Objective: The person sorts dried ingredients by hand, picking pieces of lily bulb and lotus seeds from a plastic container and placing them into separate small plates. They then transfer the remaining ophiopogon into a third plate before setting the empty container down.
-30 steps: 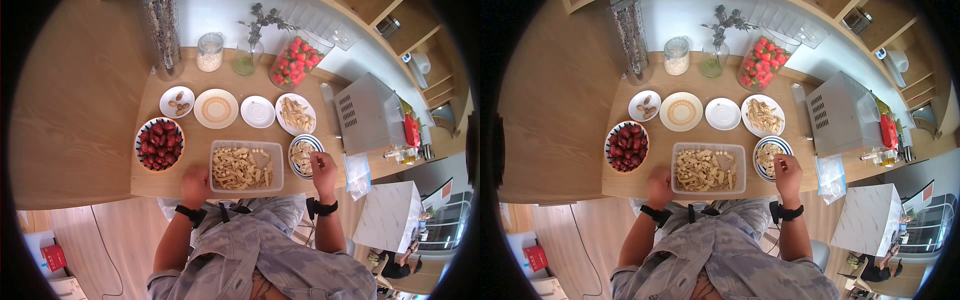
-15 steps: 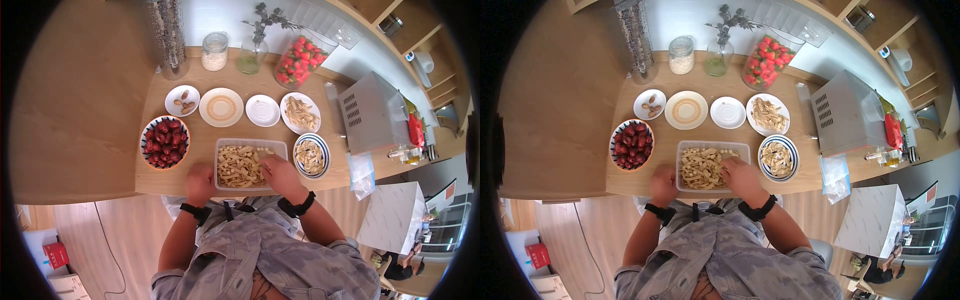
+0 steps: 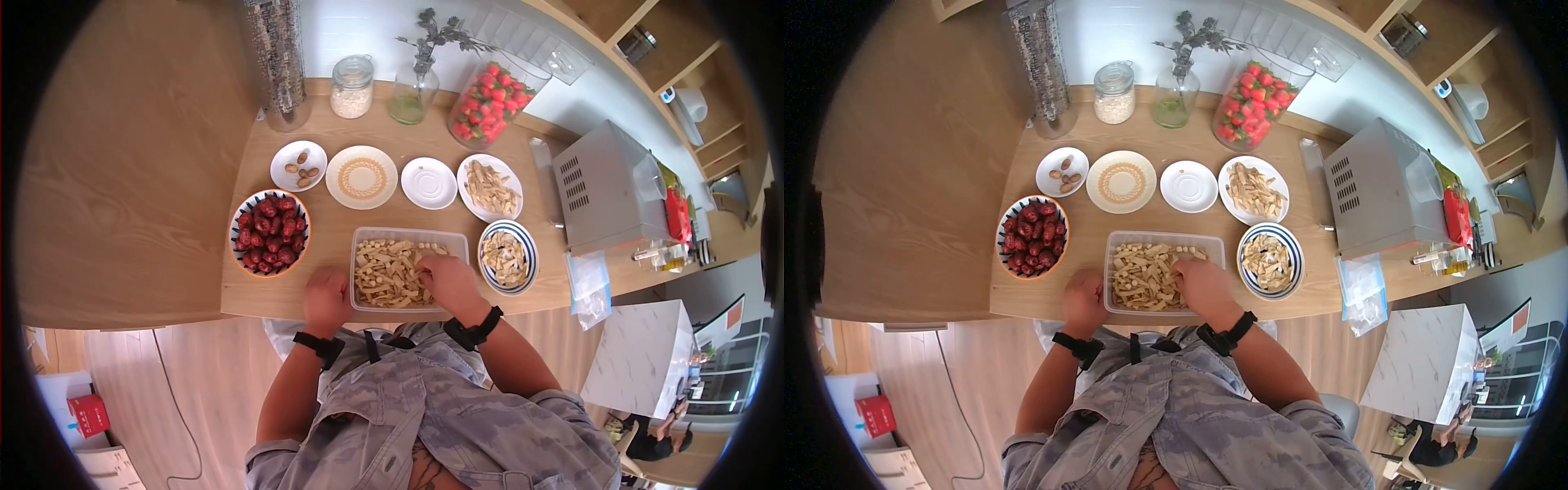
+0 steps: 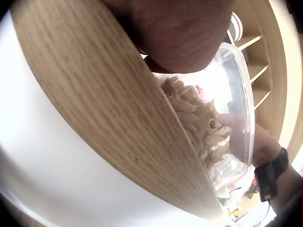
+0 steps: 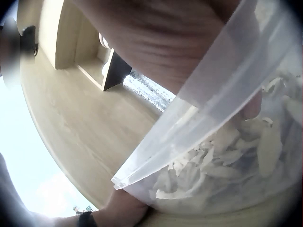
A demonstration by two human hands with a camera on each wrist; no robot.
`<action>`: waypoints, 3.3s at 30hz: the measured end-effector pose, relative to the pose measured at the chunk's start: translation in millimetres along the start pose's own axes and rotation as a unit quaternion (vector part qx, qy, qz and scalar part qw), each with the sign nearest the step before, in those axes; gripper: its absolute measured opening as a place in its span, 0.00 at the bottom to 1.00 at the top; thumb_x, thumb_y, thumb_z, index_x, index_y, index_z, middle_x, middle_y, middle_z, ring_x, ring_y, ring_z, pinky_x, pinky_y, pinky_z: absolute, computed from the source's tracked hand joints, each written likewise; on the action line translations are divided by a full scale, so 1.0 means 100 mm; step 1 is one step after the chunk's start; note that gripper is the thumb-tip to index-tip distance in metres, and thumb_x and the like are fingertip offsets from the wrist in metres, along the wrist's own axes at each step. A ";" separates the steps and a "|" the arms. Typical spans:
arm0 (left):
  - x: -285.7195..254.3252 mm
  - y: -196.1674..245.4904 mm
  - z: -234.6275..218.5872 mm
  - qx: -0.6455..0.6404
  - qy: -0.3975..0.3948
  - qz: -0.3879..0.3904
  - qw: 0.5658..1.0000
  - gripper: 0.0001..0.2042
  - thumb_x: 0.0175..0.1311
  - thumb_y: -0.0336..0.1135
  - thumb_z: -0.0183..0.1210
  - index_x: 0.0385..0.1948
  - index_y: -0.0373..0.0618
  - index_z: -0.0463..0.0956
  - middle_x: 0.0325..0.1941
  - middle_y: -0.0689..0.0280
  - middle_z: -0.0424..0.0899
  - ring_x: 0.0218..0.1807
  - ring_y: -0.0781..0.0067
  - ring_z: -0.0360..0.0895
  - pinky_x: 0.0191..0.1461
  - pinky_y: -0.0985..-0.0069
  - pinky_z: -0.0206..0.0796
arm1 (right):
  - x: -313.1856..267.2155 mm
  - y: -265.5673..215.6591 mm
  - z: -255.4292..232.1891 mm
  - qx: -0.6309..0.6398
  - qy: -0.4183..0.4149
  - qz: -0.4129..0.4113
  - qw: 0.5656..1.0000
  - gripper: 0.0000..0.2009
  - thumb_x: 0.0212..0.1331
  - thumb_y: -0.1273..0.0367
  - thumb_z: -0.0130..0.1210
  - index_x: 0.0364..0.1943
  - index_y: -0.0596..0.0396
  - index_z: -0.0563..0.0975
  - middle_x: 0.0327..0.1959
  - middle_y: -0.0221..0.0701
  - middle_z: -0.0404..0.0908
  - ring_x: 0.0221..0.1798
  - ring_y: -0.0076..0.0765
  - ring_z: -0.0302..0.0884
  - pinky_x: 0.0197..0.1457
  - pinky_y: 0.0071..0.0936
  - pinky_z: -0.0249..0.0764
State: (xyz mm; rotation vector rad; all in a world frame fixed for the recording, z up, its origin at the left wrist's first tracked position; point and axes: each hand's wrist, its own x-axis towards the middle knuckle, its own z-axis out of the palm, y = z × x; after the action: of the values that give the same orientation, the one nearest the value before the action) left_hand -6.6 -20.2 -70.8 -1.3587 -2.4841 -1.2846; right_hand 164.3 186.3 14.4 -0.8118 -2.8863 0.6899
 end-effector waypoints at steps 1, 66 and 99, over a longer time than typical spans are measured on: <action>0.00 0.00 0.00 -0.001 0.000 0.001 1.000 0.07 0.52 0.25 0.60 0.21 0.44 0.70 0.25 0.57 0.73 0.32 0.46 0.74 0.34 0.52 0.66 | -0.01 0.00 -0.01 0.013 0.010 -0.005 1.000 0.05 0.62 0.66 0.63 0.37 0.49 0.85 0.36 0.39 0.87 0.41 0.52 0.86 0.42 0.48 0.80; 0.03 0.06 -0.05 0.002 -0.004 -0.006 1.000 0.07 0.53 0.24 0.61 0.22 0.45 0.71 0.26 0.58 0.74 0.33 0.47 0.75 0.34 0.53 0.66 | -0.01 0.13 0.09 -0.095 -0.079 -0.036 0.992 0.07 0.55 0.64 0.65 0.32 0.51 0.83 0.32 0.41 0.84 0.40 0.56 0.84 0.43 0.51 0.79; 0.03 0.06 -0.05 0.002 0.000 -0.001 1.000 0.06 0.51 0.24 0.60 0.22 0.44 0.71 0.25 0.57 0.73 0.33 0.46 0.74 0.33 0.52 0.66 | -0.35 0.34 -0.79 0.091 0.144 0.063 0.983 0.06 0.61 0.72 0.66 0.40 0.60 0.86 0.31 0.41 0.88 0.31 0.39 0.88 0.38 0.31 0.80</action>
State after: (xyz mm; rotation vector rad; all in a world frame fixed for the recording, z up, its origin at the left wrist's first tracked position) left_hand -6.1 -19.8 -62.2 -1.3552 -2.4870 -1.2785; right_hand 224.2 226.0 72.4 -0.9849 -2.4919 0.7640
